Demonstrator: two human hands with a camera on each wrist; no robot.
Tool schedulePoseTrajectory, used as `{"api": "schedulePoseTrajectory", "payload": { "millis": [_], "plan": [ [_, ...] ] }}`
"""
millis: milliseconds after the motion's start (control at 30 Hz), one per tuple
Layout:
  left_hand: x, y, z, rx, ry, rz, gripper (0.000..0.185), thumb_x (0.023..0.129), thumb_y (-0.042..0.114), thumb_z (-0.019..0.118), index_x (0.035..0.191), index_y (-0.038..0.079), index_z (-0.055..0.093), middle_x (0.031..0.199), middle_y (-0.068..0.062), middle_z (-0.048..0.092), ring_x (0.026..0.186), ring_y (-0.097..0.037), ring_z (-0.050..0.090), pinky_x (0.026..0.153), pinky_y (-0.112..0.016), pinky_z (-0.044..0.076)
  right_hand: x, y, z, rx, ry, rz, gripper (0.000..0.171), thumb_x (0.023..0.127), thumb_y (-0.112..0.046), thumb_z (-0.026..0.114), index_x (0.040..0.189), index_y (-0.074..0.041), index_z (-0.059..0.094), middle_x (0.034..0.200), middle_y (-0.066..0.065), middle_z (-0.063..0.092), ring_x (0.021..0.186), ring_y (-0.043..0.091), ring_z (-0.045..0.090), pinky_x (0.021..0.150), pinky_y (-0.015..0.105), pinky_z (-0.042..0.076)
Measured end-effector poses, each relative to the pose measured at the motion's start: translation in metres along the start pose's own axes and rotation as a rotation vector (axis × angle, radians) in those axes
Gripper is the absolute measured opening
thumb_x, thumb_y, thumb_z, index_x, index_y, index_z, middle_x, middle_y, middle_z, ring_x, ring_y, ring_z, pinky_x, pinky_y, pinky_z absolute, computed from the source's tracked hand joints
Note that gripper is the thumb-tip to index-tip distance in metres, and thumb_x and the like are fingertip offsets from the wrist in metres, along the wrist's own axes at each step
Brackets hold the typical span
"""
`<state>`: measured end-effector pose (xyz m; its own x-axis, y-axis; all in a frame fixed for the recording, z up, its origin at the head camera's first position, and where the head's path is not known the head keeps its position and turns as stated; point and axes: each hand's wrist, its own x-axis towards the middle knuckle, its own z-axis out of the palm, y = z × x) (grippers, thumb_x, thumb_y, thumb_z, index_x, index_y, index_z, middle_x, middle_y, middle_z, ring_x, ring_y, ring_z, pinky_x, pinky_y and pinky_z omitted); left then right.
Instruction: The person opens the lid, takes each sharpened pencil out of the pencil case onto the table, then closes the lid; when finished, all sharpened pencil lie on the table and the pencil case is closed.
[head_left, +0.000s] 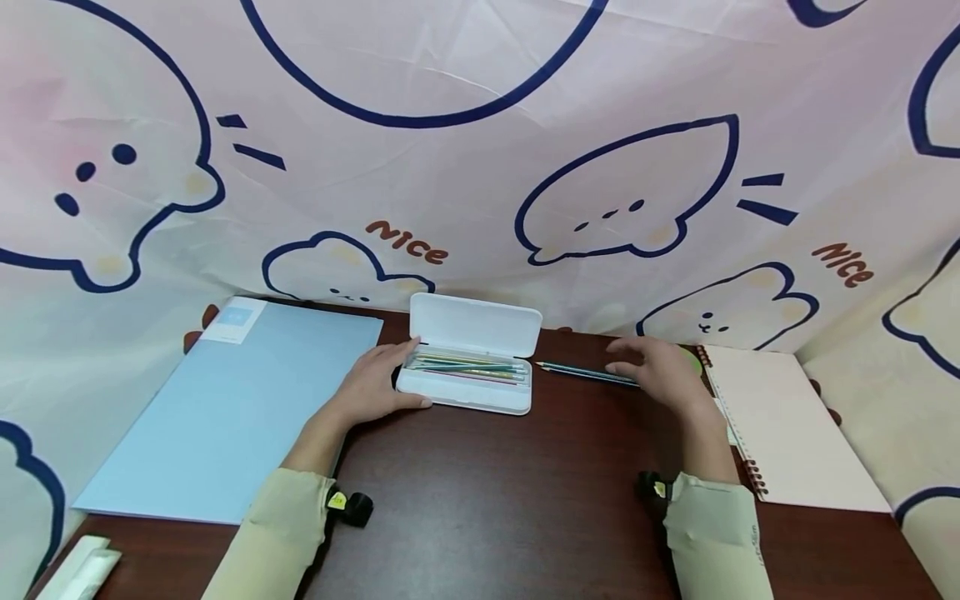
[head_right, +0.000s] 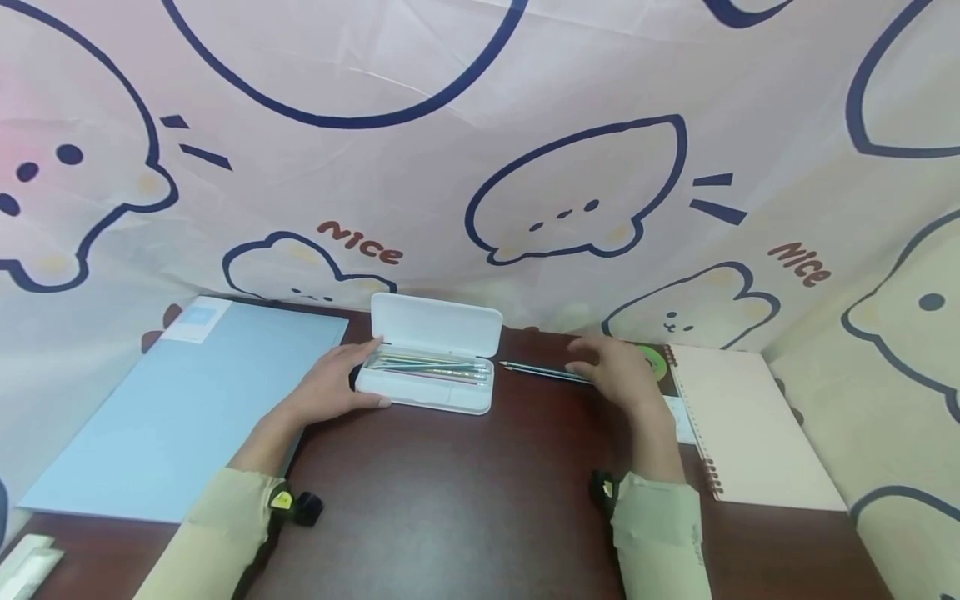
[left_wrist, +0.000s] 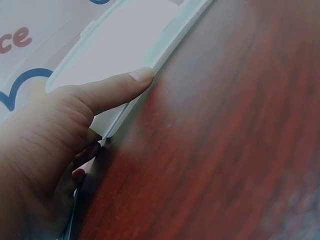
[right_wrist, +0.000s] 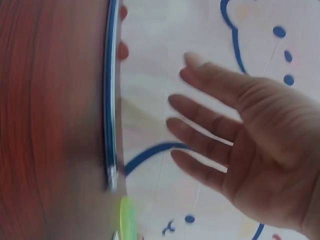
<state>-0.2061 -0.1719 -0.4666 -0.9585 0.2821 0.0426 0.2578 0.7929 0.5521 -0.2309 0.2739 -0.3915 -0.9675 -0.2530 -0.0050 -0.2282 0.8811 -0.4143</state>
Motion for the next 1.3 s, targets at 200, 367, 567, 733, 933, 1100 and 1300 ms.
{"api": "schedulePoseTrajectory", "payload": {
  "millis": [200,367,567,733,933,1100,1300],
  "plan": [
    [0.000,0.001,-0.002,0.001,0.001,0.002,0.107,0.076,0.054,0.083,0.160,0.013,0.032,0.156,-0.016,0.047,0.145,-0.040,0.038,0.119,-0.061,0.029,0.008,-0.032,0.006,0.138,0.013,-0.066,0.028,0.096,-0.035,0.070,0.121,-0.021,0.074,0.131,0.007,0.069,0.121,0.030,0.062,0.102,0.054,0.050],
    [0.000,0.002,0.001,0.002,0.007,0.005,0.107,0.076,0.054,0.083,0.160,0.013,0.032,0.155,-0.016,0.048,0.144,-0.040,0.039,0.118,-0.061,0.029,0.018,-0.057,0.021,0.157,-0.005,-0.116,0.024,0.096,-0.031,0.071,0.118,-0.021,0.075,0.122,0.003,0.073,0.108,0.024,0.064,0.096,0.047,0.054],
    [-0.001,0.002,0.005,-0.012,0.009,-0.005,0.107,0.075,0.055,0.084,0.160,0.014,0.033,0.156,-0.015,0.048,0.144,-0.039,0.039,0.118,-0.060,0.029,0.031,-0.080,0.037,0.166,-0.055,-0.148,0.026,0.096,-0.027,0.071,0.119,-0.018,0.076,0.112,0.002,0.075,0.095,0.020,0.063,0.085,0.039,0.055],
    [0.001,0.001,0.004,0.003,0.022,0.001,0.107,0.075,0.055,0.084,0.160,0.014,0.034,0.155,-0.016,0.049,0.143,-0.039,0.039,0.118,-0.060,0.030,0.041,-0.095,0.047,0.184,-0.070,-0.167,0.024,0.096,-0.025,0.071,0.119,-0.019,0.076,0.108,0.000,0.075,0.095,0.020,0.064,0.085,0.040,0.056],
    [0.002,0.002,0.004,0.015,0.011,-0.005,0.107,0.075,0.055,0.083,0.160,0.014,0.032,0.155,-0.016,0.048,0.144,-0.039,0.039,0.118,-0.060,0.030,0.046,-0.099,0.062,0.136,-0.115,-0.181,0.024,0.095,-0.024,0.071,0.118,-0.020,0.076,0.107,-0.001,0.075,0.093,0.016,0.063,0.084,0.036,0.055],
    [0.002,0.003,0.004,0.012,0.010,-0.006,0.107,0.075,0.055,0.083,0.160,0.014,0.033,0.155,-0.017,0.048,0.144,-0.039,0.039,0.117,-0.061,0.031,0.046,-0.098,0.072,0.104,-0.173,-0.176,0.026,0.094,-0.024,0.073,0.119,-0.020,0.076,0.105,-0.002,0.076,0.090,0.013,0.063,0.081,0.033,0.052],
    [-0.002,0.001,0.002,0.011,0.019,-0.011,0.107,0.076,0.055,0.084,0.160,0.014,0.033,0.157,-0.016,0.047,0.144,-0.040,0.038,0.117,-0.062,0.031,0.046,-0.105,0.079,0.035,-0.230,-0.148,0.022,0.093,-0.021,0.074,0.115,-0.021,0.077,0.106,-0.004,0.076,0.096,0.013,0.064,0.089,0.037,0.053]
  ]
}}
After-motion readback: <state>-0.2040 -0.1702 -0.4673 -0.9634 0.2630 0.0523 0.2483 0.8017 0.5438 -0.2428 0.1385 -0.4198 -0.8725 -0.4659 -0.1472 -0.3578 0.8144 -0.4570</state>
